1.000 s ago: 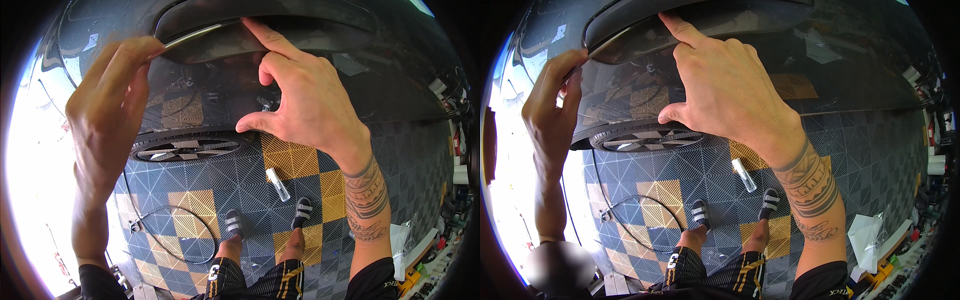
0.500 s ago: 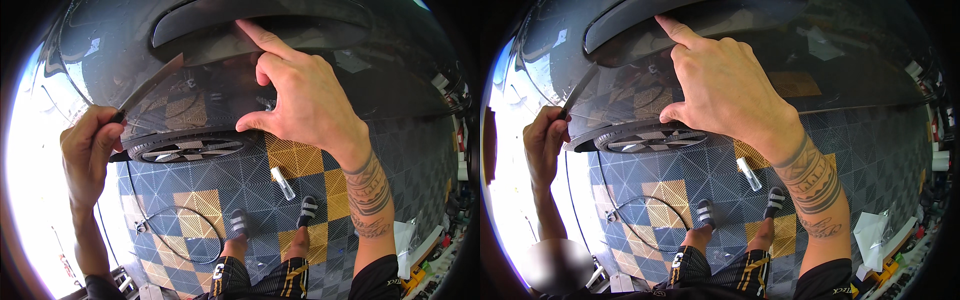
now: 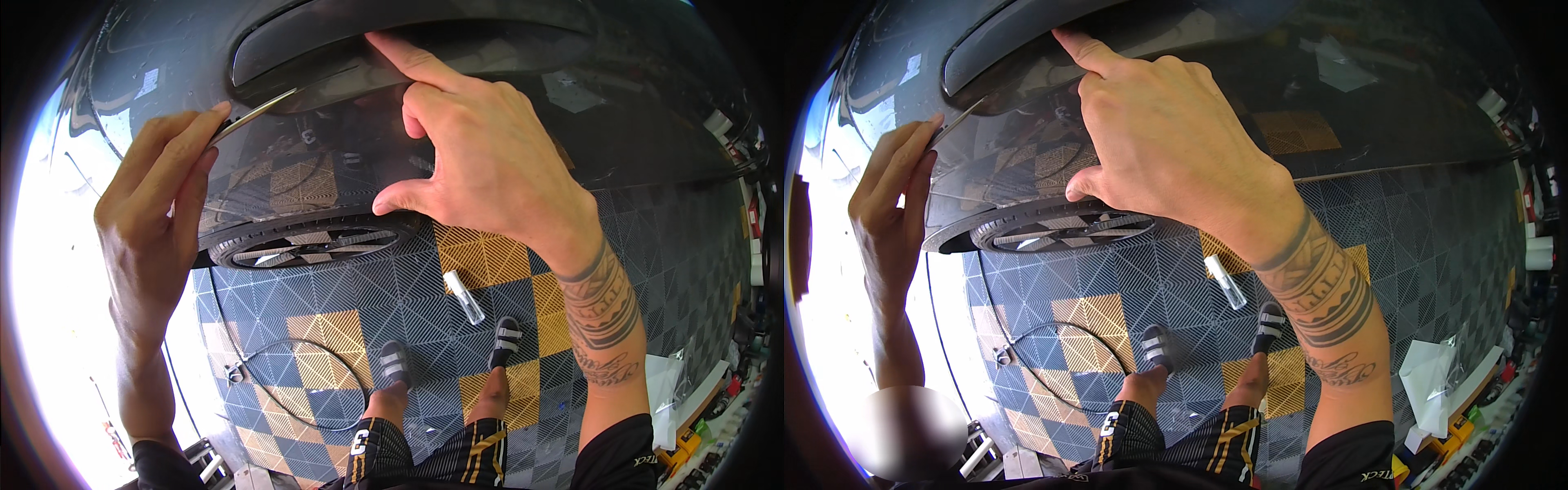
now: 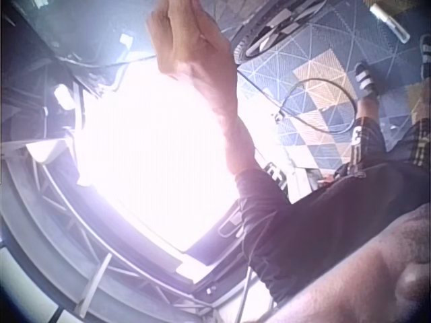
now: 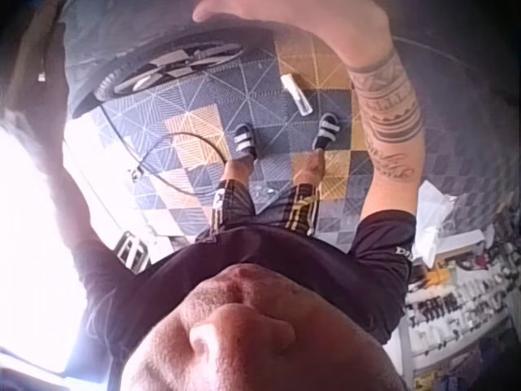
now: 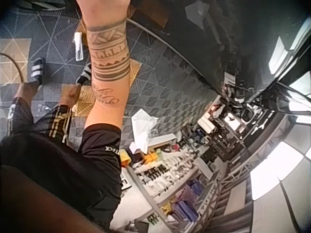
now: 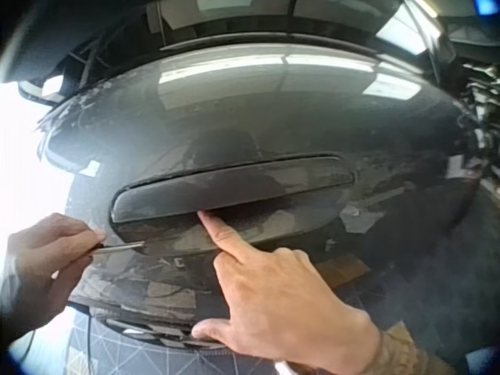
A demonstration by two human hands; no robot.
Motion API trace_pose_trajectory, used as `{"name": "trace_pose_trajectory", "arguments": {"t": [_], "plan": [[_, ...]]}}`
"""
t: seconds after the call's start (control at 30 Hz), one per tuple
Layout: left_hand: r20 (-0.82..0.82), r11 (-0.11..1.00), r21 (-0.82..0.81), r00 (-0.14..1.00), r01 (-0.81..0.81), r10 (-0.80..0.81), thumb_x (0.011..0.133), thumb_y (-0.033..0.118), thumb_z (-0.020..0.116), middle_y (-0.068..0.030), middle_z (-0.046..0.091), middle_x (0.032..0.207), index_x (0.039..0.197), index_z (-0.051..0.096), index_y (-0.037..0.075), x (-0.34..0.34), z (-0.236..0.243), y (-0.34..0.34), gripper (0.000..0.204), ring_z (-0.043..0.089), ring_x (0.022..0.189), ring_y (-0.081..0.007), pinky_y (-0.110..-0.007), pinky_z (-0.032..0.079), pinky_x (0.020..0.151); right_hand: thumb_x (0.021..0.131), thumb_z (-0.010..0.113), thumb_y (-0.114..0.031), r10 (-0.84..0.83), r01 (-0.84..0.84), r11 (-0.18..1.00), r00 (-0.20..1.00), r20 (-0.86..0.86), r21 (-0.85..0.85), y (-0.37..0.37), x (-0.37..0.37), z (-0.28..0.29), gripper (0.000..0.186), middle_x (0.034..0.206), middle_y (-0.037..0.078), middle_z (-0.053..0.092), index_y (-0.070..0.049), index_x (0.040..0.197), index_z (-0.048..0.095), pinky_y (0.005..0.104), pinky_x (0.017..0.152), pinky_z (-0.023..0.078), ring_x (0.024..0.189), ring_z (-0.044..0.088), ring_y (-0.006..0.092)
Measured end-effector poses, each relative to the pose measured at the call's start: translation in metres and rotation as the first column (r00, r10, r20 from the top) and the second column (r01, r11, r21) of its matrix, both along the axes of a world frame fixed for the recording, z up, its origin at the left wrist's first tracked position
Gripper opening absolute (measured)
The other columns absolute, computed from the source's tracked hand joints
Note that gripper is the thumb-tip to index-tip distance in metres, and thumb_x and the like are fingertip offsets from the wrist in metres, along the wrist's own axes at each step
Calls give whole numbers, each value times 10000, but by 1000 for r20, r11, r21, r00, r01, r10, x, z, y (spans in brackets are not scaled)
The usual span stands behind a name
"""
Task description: The person applies a transparent protective film to the rear bumper of a dark-colored car. They use a small black tool to smooth the film and a yellow squeegee to press it firmly against the surface, working around the contours of the bumper and wheel arch.
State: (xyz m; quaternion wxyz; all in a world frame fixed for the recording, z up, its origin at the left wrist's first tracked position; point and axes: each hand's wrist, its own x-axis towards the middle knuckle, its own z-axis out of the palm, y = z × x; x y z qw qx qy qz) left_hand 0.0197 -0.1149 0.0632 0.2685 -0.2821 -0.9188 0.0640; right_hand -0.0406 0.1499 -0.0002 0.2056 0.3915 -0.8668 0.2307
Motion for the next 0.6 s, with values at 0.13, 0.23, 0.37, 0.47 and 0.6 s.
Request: {"name": "trace_pose_trajectory", "arguments": {"t": [0.13,0.23,0.37,0.47,0.6], "plan": [[-54,997,-58,997,-57,54,888,13,657,-129,703,1040,1186,684,117,-3,1,-1,317,706,919,-233,-310,599,683,592,871,-357,2,-1,1000,1000,10,-14,-1,0,0,470,1383,209,513,48,679,649,408,737,553,755,688,362],[-94,999,-19,995,-27,25,883,14,664,-132,698,1060,1144,700,110,-8,-3,-3,280,706,928,-234,-311,601,686,593,870,-357,8,-8,1000,1000,14,-19,-1,0,-1,467,1375,212,519,45,672,646,414,735,553,741,688,363],[-149,999,-29,988,37,-41,880,4,663,-125,694,1081,1083,711,99,-13,-5,2,229,706,928,-237,-311,603,692,593,871,-356,3,-3,1000,1000,11,-26,-2,0,-2,465,1362,212,529,45,675,650,409,730,554,727,689,356],[-162,999,-17,986,36,-38,877,-3,663,-119,693,1088,1065,712,99,-17,-9,3,220,706,926,-240,-311,604,695,590,872,-359,-2,2,1000,1000,7,-15,-1,0,-2,469,1352,213,537,46,681,655,401,728,556,724,690,354],[-178,998,-41,983,39,-46,869,-6,671,-117,690,1089,1070,713,113,-20,-7,2,237,707,919,-242,-311,606,691,585,874,-369,-2,1,999,999,-36,-32,-2,0,-2,479,1350,216,539,47,684,660,389,720,559,722,691,352]]}}
